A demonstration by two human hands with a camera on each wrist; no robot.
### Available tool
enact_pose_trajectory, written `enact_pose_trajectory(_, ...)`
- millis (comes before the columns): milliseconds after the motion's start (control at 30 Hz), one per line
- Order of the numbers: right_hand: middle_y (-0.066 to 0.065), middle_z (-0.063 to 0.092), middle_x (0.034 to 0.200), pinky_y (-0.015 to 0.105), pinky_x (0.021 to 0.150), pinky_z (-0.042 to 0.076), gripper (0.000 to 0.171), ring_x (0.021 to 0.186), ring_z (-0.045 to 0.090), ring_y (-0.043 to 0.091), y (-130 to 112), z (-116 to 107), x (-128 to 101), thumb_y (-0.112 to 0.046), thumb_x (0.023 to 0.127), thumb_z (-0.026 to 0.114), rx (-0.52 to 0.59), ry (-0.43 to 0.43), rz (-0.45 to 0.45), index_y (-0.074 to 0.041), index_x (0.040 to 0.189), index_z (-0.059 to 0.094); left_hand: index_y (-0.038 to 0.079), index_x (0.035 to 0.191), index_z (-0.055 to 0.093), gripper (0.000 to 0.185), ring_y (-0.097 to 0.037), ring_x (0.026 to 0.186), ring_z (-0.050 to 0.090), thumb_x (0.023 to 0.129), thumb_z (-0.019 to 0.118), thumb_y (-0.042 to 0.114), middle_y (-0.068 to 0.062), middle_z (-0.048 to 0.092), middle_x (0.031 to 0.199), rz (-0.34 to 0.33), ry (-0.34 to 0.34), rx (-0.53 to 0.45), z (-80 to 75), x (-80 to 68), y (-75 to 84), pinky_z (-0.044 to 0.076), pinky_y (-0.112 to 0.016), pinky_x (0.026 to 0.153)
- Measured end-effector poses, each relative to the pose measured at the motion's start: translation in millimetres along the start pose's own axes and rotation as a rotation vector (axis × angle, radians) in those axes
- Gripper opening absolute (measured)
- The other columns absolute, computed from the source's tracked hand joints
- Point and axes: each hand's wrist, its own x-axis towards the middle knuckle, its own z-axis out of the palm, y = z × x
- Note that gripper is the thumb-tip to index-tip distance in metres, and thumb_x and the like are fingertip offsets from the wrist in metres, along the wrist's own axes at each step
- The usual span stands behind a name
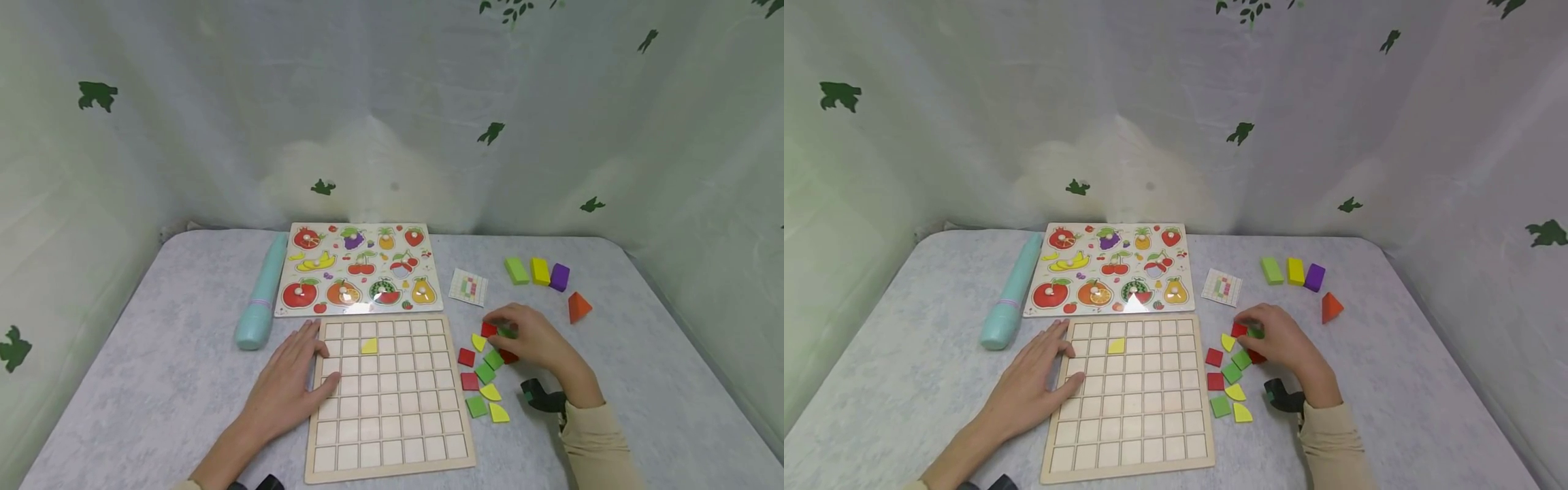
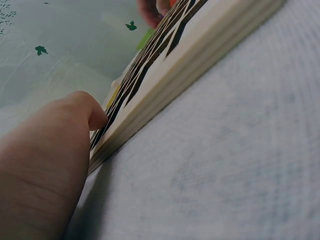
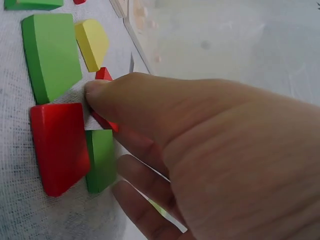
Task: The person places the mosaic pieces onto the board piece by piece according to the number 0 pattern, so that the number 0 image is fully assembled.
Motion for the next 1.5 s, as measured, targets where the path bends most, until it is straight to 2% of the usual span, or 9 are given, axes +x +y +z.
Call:
enact_pose_trajectory(233, 0.008, 0.072, 0.116, 0.055, 0.098, 0.056, 0.030, 0.105, 0.064, 0.027, -1.9, 0.9, 0.5, -0.018, 0.091, 0.078, -0.011, 0.004, 0.035, -0.008, 0.120, 0.073, 0.017, 0.103, 0.055, 0.030, -0.034, 0.155, 0.031, 0.090, 0.075, 0.034, -0.017, 0.039, 0.163, -0.013, -0.019, -0.002, -0.5, 0.3, 0.0, 0.026, -0.051, 0.126)
enact_pose_trajectory(400, 0.007, 0.072, 0.117, 0.054, 0.098, 0.056, 0.031, 0.106, 0.064, 0.026, -5.2, 2.6, 0.3, -0.020, 0.092, 0.079, -0.013, 0.035, 0.028, -0.009, 0.120, 0.073, 0.017, 0.103, 0.055, 0.029, -0.034, 0.154, 0.032, 0.090, 0.075, 0.034, -0.018, 0.039, 0.163, -0.013, -0.018, -0.012, -0.6, -0.1, 0.1, 0.026, -0.052, 0.126)
enact_pose_trajectory(667, 0.005, 0.072, 0.113, 0.050, 0.092, 0.058, 0.031, 0.105, 0.065, 0.027, -22.5, 8.9, 5.5, -0.017, 0.091, 0.078, 0.003, 0.094, -0.086, -0.011, 0.121, 0.074, 0.016, 0.103, 0.056, 0.027, -0.034, 0.154, 0.033, 0.091, 0.074, 0.033, -0.017, 0.041, 0.162, -0.002, -0.007, -0.013, -1.1, -0.3, 0.5, 0.027, -0.051, 0.126)
enact_pose_trajectory(833, 0.004, 0.070, 0.113, 0.048, 0.089, 0.059, 0.029, 0.104, 0.064, 0.026, -37.8, 17.0, 10.1, -0.017, 0.091, 0.078, 0.031, 0.121, -0.129, -0.013, 0.120, 0.076, 0.017, 0.104, 0.056, 0.028, -0.033, 0.154, 0.032, 0.091, 0.074, 0.034, -0.017, 0.040, 0.163, -0.005, -0.010, -0.010, -1.2, 0.3, 0.7, 0.026, -0.050, 0.126)
enact_pose_trajectory(1100, 0.002, 0.071, 0.116, 0.044, 0.089, 0.059, 0.030, 0.106, 0.063, 0.023, -62.0, 28.7, 17.4, -0.017, 0.092, 0.078, 0.082, 0.128, -0.201, -0.013, 0.121, 0.076, 0.016, 0.104, 0.056, 0.029, -0.034, 0.153, 0.034, 0.090, 0.074, 0.033, -0.018, 0.042, 0.161, 0.006, 0.008, -0.007, -0.7, 0.2, -0.2, 0.027, -0.050, 0.126)
enact_pose_trajectory(1300, -0.001, 0.072, 0.113, 0.041, 0.086, 0.059, 0.028, 0.102, 0.066, 0.021, -75.0, 39.1, 25.2, -0.017, 0.090, 0.080, 0.057, 0.152, -0.275, -0.014, 0.118, 0.076, 0.017, 0.104, 0.055, 0.029, -0.034, 0.154, 0.033, 0.090, 0.074, 0.033, -0.017, 0.041, 0.162, 0.006, 0.002, -0.002, -1.7, -0.3, -0.6, 0.026, -0.050, 0.126)
enact_pose_trajectory(1400, -0.001, 0.072, 0.114, 0.037, 0.084, 0.059, 0.027, 0.102, 0.066, 0.021, -82.5, 43.4, 28.6, -0.018, 0.090, 0.081, 0.046, 0.144, -0.288, -0.015, 0.116, 0.077, 0.017, 0.104, 0.055, 0.028, -0.034, 0.153, 0.034, 0.090, 0.074, 0.033, -0.017, 0.042, 0.161, 0.010, 0.008, -0.007, -2.3, -0.3, -0.1, 0.027, -0.050, 0.126)
enact_pose_trajectory(1500, -0.003, 0.070, 0.115, 0.033, 0.083, 0.057, 0.026, 0.102, 0.063, 0.018, -91.2, 46.9, 30.2, -0.021, 0.091, 0.081, 0.057, 0.106, -0.263, -0.017, 0.117, 0.077, 0.017, 0.104, 0.056, 0.028, -0.033, 0.153, 0.034, 0.090, 0.074, 0.033, -0.017, 0.042, 0.161, 0.010, 0.003, -0.013, -2.3, -0.2, 0.6, 0.027, -0.050, 0.126)
